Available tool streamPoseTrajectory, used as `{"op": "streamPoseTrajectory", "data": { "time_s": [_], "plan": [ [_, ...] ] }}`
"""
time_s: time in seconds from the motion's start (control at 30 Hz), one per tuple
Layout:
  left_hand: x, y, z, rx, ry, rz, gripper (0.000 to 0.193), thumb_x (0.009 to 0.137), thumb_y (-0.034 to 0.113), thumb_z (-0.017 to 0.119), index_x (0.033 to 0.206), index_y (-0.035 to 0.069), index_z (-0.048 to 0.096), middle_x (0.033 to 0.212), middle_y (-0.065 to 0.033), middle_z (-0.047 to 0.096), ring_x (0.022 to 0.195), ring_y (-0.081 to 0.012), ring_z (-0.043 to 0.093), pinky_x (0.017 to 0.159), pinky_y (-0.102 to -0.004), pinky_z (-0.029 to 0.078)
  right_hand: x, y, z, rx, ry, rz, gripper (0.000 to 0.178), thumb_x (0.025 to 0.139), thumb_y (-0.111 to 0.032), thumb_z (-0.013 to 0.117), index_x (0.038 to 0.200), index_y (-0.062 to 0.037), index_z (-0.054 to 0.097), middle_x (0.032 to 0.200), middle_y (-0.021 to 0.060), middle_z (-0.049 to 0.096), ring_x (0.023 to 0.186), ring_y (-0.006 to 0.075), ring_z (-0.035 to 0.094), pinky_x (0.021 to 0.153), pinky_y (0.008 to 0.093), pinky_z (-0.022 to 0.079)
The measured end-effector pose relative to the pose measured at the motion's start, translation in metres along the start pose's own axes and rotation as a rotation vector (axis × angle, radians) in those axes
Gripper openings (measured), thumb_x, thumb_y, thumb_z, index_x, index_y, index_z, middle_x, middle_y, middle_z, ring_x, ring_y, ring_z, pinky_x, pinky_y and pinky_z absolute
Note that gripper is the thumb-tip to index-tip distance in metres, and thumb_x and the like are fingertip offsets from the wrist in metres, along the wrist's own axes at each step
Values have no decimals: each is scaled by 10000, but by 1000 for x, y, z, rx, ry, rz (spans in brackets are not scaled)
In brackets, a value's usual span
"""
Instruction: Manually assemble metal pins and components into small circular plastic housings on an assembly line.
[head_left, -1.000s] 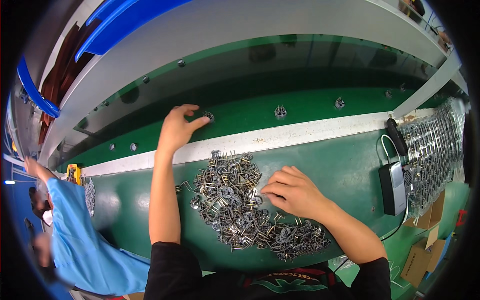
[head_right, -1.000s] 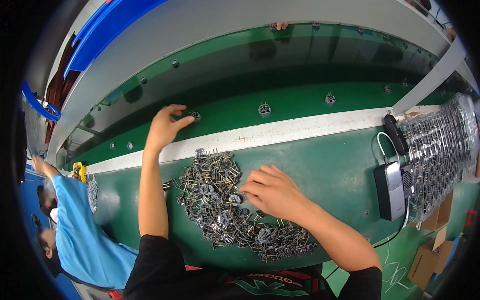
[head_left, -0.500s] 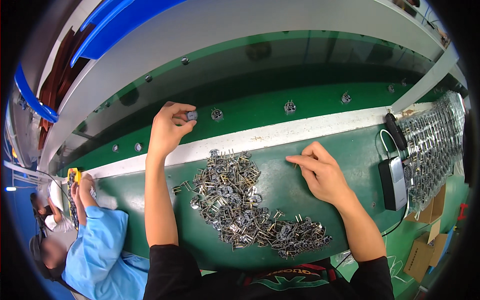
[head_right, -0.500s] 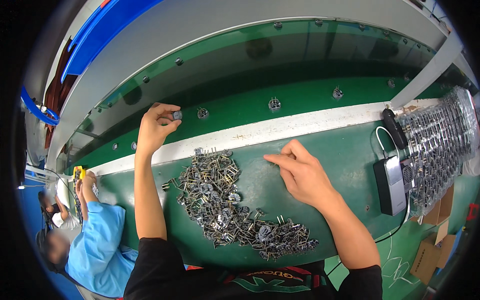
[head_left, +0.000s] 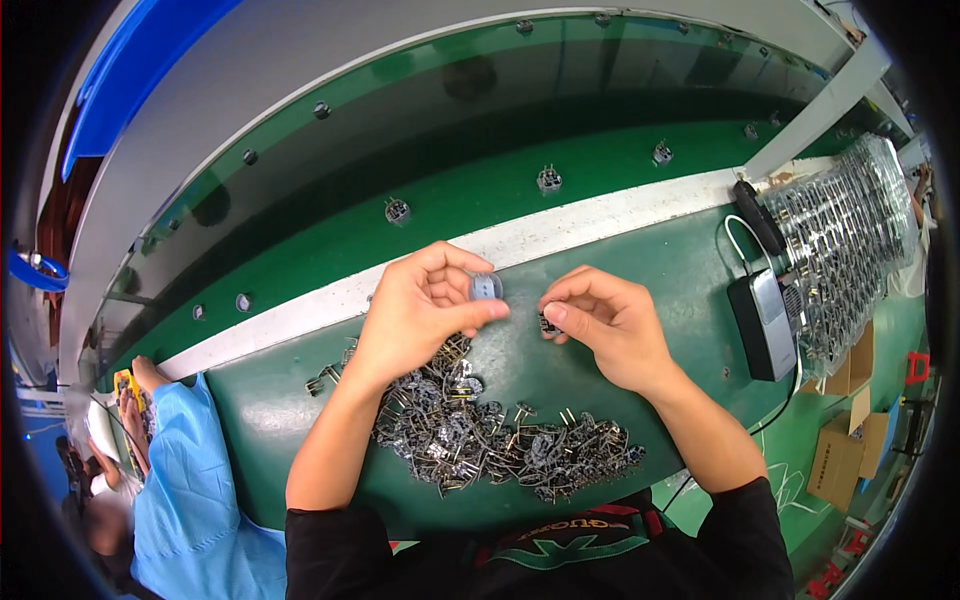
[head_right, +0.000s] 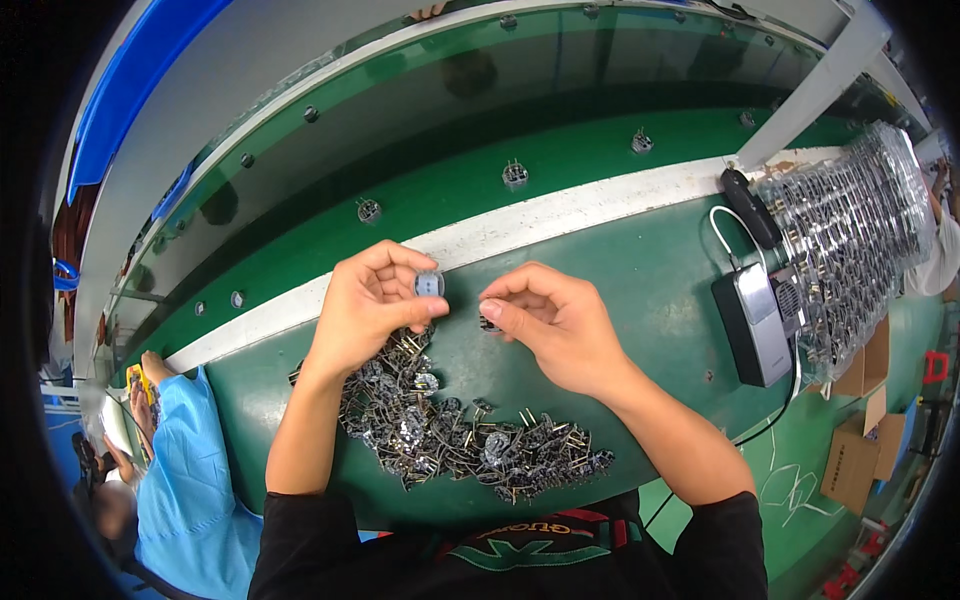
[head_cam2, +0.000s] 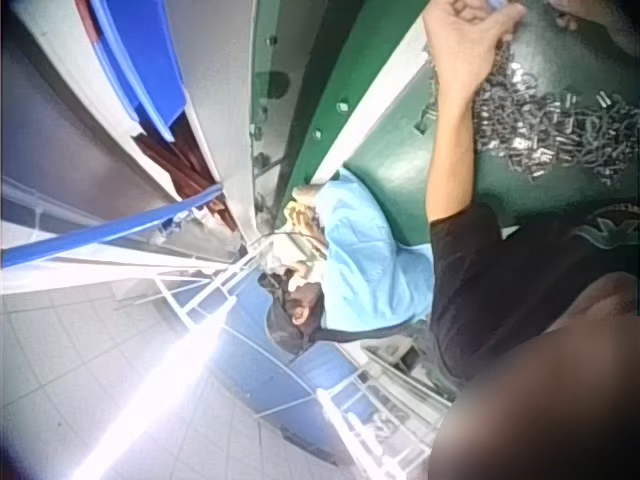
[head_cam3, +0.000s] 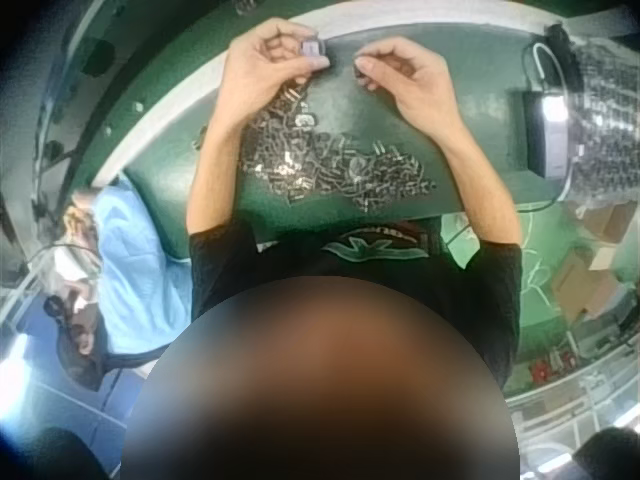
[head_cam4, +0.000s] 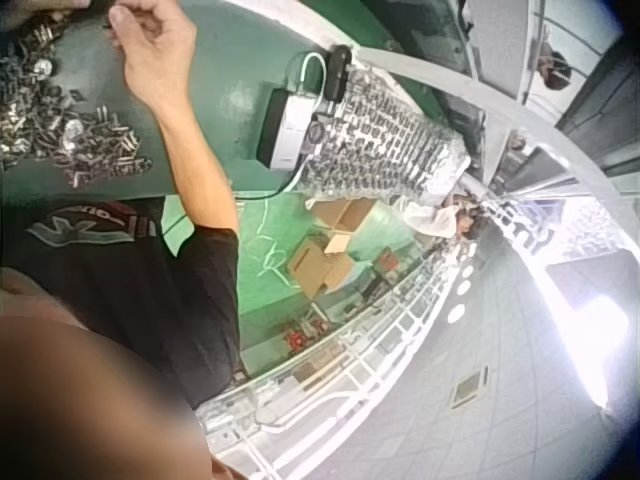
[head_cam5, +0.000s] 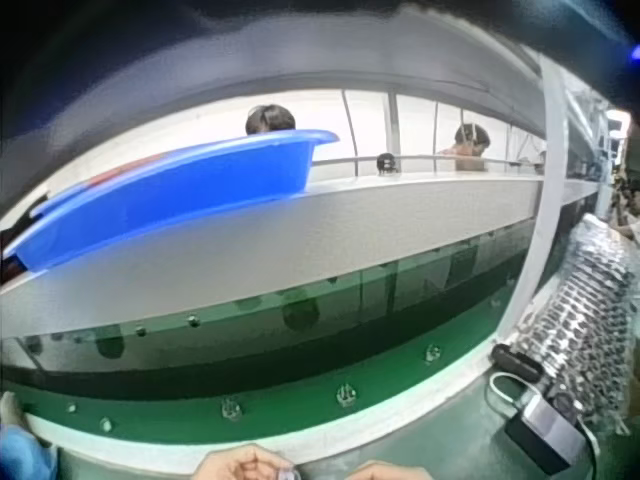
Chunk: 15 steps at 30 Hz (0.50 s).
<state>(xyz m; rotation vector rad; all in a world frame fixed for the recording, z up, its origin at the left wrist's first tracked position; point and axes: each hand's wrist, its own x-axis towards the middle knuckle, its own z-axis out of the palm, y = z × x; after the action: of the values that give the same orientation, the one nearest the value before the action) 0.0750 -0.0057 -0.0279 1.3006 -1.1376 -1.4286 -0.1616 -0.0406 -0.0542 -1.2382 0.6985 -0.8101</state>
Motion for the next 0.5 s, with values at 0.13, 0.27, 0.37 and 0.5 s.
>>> {"op": "streamPoseTrajectory", "data": {
  "time_s": [0.13, 0.27, 0.37, 0.5],
  "plan": [
    [-6, -8, 18, 99, 12, 96, 439, 732, 5, 910, 996, 25, 559, 762, -33, 667, 681, -41, 625, 632, -209, 519, -2, -6, 6, 240, 1, 89, 107, 947, -47, 710, 1018, 33, 714, 1074, 74, 677, 885, 137, 677, 761, 257, 551],
    [-10, -11, 33, 204, 58, 181, 513, 696, 106, 959, 908, 67, 493, 726, -5, 641, 662, -18, 586, 582, -201, 499, -7, -1, 13, 52, 113, -109, 95, 915, -18, 731, 1001, 21, 716, 1001, 65, 690, 823, 134, 680, 741, 259, 559],
    [-14, -16, 40, 234, 101, 180, 560, 679, 156, 977, 902, 71, 470, 706, -1, 619, 641, -13, 582, 549, -207, 490, -12, -6, 15, -334, 155, -291, 110, 873, -8, 765, 972, -1, 718, 927, 64, 684, 754, 136, 673, 672, 267, 557],
    [-18, -21, 49, 224, 140, 181, 542, 701, 138, 962, 907, 65, 465, 712, -8, 605, 620, -19, 581, 537, -215, 488, -11, -5, 20, -473, 213, -495, 137, 839, -14, 793, 946, -24, 706, 891, 74, 664, 705, 144, 657, 564, 268, 519]
  ]
}}
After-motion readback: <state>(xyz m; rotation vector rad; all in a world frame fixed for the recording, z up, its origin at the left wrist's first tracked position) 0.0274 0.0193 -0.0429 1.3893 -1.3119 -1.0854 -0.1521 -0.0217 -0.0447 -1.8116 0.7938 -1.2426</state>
